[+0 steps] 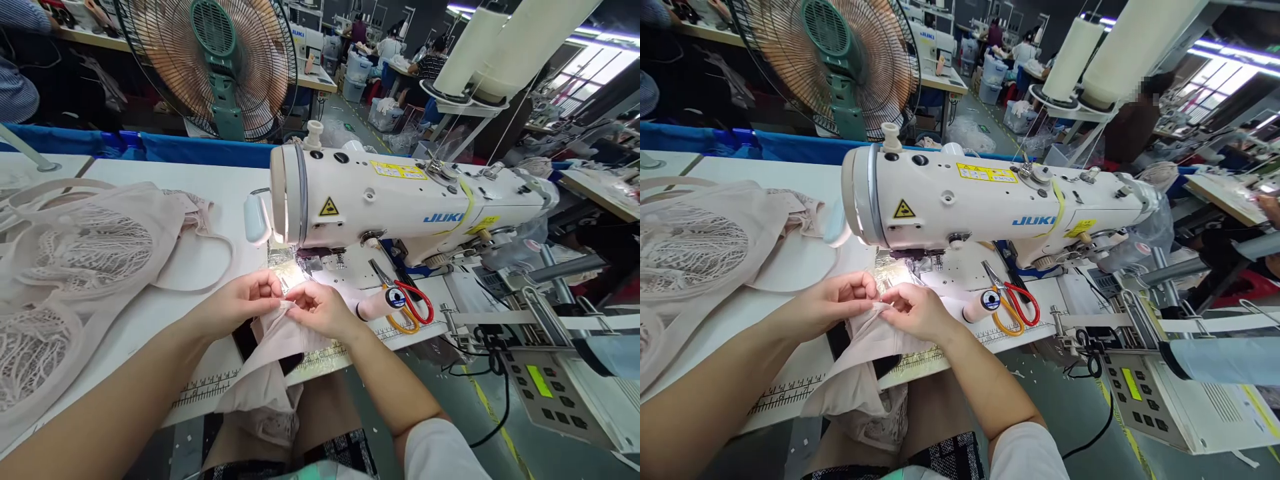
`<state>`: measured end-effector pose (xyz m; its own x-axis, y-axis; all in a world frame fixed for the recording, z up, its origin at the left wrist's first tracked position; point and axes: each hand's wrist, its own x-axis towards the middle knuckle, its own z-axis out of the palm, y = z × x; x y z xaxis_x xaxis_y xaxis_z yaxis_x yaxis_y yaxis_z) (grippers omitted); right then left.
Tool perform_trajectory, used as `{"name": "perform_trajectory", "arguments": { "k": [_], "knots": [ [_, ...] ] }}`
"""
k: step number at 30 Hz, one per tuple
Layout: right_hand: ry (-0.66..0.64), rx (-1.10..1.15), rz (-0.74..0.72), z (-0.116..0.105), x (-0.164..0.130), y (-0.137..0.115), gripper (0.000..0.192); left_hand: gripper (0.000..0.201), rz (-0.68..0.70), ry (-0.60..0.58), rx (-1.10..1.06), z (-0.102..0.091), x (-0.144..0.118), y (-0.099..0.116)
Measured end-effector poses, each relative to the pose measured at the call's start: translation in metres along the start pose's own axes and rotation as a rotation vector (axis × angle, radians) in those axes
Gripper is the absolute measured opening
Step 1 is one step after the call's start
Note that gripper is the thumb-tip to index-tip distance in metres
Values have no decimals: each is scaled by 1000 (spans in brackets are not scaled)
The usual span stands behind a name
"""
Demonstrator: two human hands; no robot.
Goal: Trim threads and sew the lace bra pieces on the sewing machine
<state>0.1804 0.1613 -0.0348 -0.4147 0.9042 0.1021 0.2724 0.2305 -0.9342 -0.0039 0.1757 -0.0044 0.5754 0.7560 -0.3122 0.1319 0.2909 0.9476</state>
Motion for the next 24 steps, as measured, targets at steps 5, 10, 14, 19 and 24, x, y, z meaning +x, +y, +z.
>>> {"name": "perform_trajectory", "arguments": {
  "k": [5, 10, 14, 19, 24],
  "knots": [
    [14, -61, -73, -1, -2, -4, 16, 24, -38, -42, 127, 0, -6, 9],
    [2, -103, -135, 1, -15, -13, 18, 31, -168, -45, 386, 18, -29, 31],
    [-17, -119, -250, 8, -55, -33, 23, 37, -202, 86, 233, 55, -68, 27],
    [47, -112, -475, 27, -137, -48, 30, 43, -250, 186, -375, 124, -121, -18],
    [179, -161, -421, 59, -209, -34, 18, 33, -295, 246, -575, 181, -153, -64]
  ]
}}
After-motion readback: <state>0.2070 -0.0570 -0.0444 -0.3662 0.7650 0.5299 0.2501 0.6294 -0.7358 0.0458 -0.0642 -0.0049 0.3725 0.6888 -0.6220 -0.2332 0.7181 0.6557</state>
